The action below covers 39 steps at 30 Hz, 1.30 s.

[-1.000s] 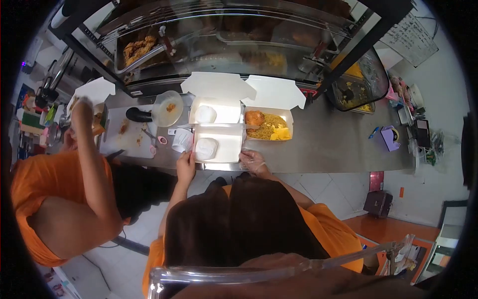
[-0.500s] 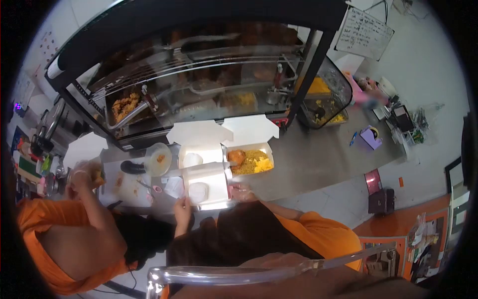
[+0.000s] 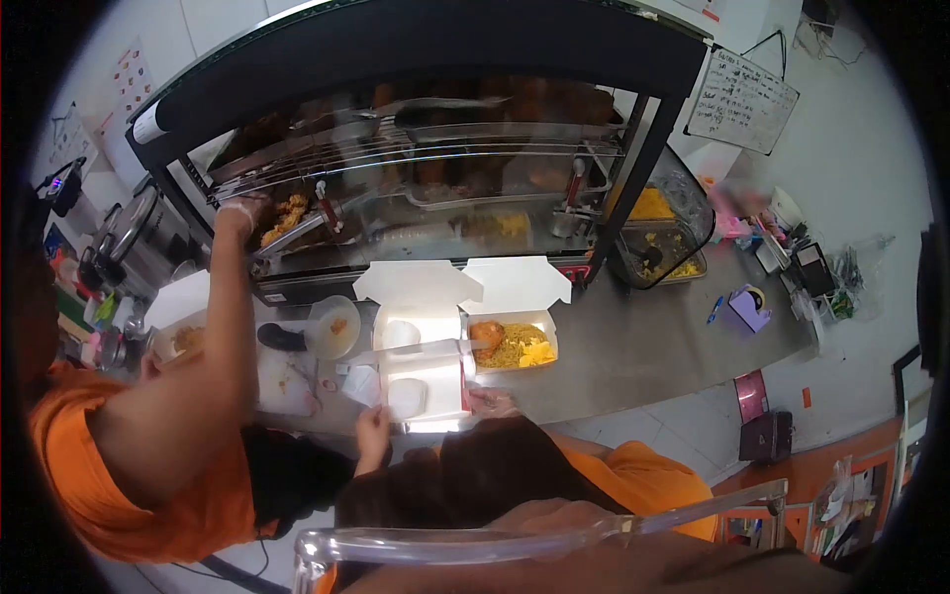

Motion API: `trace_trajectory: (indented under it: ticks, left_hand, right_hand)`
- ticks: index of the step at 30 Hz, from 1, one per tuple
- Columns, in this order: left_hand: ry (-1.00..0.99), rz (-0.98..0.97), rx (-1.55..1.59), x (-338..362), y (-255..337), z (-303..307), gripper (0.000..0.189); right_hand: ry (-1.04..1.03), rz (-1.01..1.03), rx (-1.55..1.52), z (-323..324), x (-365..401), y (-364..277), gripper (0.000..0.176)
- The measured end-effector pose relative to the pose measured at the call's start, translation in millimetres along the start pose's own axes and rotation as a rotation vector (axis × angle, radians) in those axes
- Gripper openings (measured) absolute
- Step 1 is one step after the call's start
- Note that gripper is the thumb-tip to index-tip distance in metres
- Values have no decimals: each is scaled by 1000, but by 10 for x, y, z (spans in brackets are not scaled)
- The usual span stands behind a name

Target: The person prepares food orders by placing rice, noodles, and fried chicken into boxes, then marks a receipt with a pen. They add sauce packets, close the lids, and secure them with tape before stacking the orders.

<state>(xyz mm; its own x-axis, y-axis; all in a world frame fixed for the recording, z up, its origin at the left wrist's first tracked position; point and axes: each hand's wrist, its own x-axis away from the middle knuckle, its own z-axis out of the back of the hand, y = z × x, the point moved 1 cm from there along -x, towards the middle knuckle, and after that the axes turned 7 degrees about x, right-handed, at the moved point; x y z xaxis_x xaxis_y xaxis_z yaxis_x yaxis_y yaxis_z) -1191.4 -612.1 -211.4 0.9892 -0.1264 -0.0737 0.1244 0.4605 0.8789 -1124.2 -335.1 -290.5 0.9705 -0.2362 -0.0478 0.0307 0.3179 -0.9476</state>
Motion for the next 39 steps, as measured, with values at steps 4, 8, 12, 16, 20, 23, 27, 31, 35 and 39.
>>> trace_trajectory:
  ticks: [4, 8, 12, 16, 20, 23, 27, 31, 35, 39]
  left_hand:
    - [-17, -8, -35, -18, -60, -7, 31]
    - [-1, -30, 111, 72, 277, 169, 31]
    - [19, 18, 55, 218, 54, 393, 30]
    - [-56, 22, 10, 406, 244, 553, 29]
    - [-22, -21, -15, 521, 199, 598, 28]
    - [11, 105, 95, 639, 300, 618, 24]
    - [62, 35, -2, 725, -46, 642, 21]
    - [62, 28, -86, 784, 4, 691, 22]
    - [94, 81, 62, 799, 70, 595, 23]
    - [42, 85, 118, 741, 377, 563, 22]
  right_hand:
    - [57, -295, -131, 111, -112, -385, 20]
    - [540, 139, 110, 584, -500, -505, 13]
    - [982, 432, 495, 2272, -1235, -2366, 14]
    - [1109, 516, 355, 3352, -2317, -3034, 23]
    - [843, -187, 773, 3818, -2732, -3336, 30]
    - [796, -208, 1153, 3761, -2743, -3480, 29]
    - [1070, 647, 1406, 3794, -2937, -3519, 42]
    - [930, 403, 1503, 4075, -3339, -3632, 43]
    - [912, 291, 1486, 4086, -3457, -3543, 45]
    - [1020, 364, 1376, 4076, -3487, -3378, 46]
